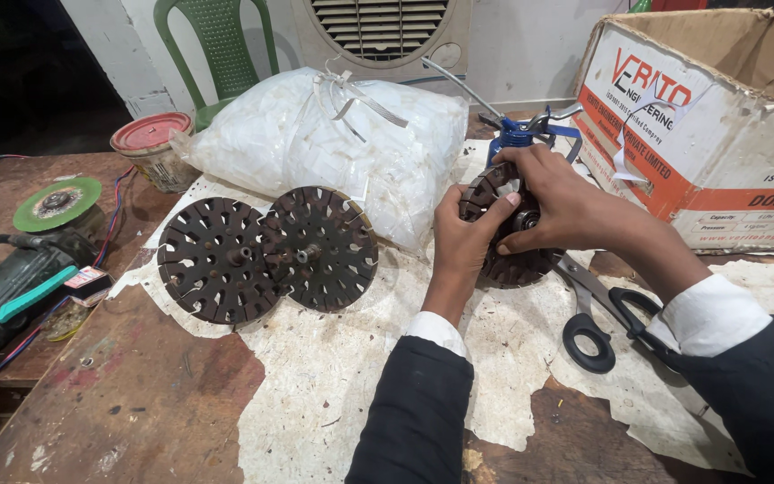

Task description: The person uses scissors to cut small white plastic strips and inserts them into slots on a circular metal component. They repeat this process across multiple slots on the same part, handling the component and strips by hand.

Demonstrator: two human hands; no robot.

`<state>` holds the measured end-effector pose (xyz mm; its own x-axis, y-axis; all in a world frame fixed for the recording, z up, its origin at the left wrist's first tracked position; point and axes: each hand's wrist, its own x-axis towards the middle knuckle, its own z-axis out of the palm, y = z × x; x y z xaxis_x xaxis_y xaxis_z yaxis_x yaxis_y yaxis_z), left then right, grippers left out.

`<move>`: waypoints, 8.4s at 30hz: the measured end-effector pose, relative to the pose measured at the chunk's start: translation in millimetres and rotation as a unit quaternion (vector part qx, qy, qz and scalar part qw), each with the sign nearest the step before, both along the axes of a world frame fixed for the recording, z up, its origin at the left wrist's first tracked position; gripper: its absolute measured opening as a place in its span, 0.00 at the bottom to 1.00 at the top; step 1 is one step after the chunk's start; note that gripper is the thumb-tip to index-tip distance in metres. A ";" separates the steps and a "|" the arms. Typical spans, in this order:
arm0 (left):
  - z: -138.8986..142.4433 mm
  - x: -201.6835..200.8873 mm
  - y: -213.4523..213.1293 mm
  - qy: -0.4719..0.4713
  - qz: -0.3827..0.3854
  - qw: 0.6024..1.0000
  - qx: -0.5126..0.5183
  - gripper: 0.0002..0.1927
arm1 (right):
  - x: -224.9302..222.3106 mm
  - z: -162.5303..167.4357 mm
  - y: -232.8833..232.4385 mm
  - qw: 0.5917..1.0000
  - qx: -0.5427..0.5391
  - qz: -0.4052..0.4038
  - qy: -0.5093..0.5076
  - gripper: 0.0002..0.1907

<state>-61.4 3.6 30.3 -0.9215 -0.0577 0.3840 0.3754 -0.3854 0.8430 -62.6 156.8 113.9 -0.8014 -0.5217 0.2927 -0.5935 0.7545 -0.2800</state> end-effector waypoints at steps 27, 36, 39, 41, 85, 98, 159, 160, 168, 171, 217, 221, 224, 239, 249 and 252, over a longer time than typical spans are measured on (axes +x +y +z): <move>1.7 -3.4 1.2 0.013 0.098 0.990 -0.100 0.16 | -0.9 0.6 0.2 1.000 0.001 -0.005 0.008 0.57; 4.2 0.0 1.6 -0.003 0.112 0.987 -0.118 0.15 | 0.8 1.7 -2.2 1.000 0.013 -0.019 -0.003 0.56; 6.8 1.2 2.3 -0.001 0.108 0.988 -0.106 0.15 | 0.9 2.0 -1.8 1.000 0.012 -0.017 0.001 0.57; 7.4 2.0 3.1 0.002 0.106 0.990 -0.095 0.15 | 0.9 1.1 -1.3 1.000 0.011 -0.015 0.005 0.58; -5.5 -8.5 -3.2 -0.011 0.033 0.999 -0.038 0.21 | -10.8 -12.1 8.2 0.959 -0.245 0.043 -0.134 0.35; 1.4 -1.5 -0.6 -0.076 0.025 0.997 -0.021 0.26 | -9.6 -11.1 10.4 0.958 -0.248 0.024 -0.143 0.33; 9.7 5.6 2.3 -0.030 0.023 0.999 -0.019 0.16 | -18.0 -13.3 14.6 0.954 -0.254 0.044 -0.153 0.29; 9.9 5.7 2.3 -0.031 0.023 0.999 -0.019 0.16 | -17.8 -13.2 14.1 0.955 -0.253 0.038 -0.152 0.29; 6.2 2.6 2.7 -0.013 0.030 0.999 -0.042 0.17 | -14.9 -7.3 9.1 0.932 -0.305 -0.006 -0.195 0.21; 4.2 -0.6 3.9 0.001 0.067 0.993 -0.100 0.17 | -14.0 -6.0 7.8 0.927 -0.314 -0.010 -0.205 0.20; 2.7 -2.3 1.8 -0.026 0.066 0.993 -0.093 0.20 | -20.8 -12.5 6.6 0.921 -0.335 -0.020 -0.197 0.19; 2.6 -2.3 2.2 -0.024 0.065 0.994 -0.080 0.23 | -16.3 -4.5 10.2 0.910 -0.330 -0.037 -0.250 0.21; -0.7 -2.9 0.9 -0.038 0.034 0.996 -0.067 0.22 | -15.6 -3.2 11.2 0.912 -0.318 -0.034 -0.257 0.24; -10.1 -11.3 1.6 -0.019 -0.006 1.000 -0.023 0.21 | -17.8 -7.1 13.8 0.908 -0.332 -0.002 -0.255 0.25; -0.4 -2.4 1.9 -0.059 0.013 0.997 -0.040 0.26 | -17.2 -6.8 12.1 0.919 -0.314 -0.008 -0.240 0.26; -1.4 -3.1 1.5 -0.043 0.007 0.999 -0.024 0.26 | -17.6 -7.5 11.3 0.925 -0.302 0.011 -0.229 0.28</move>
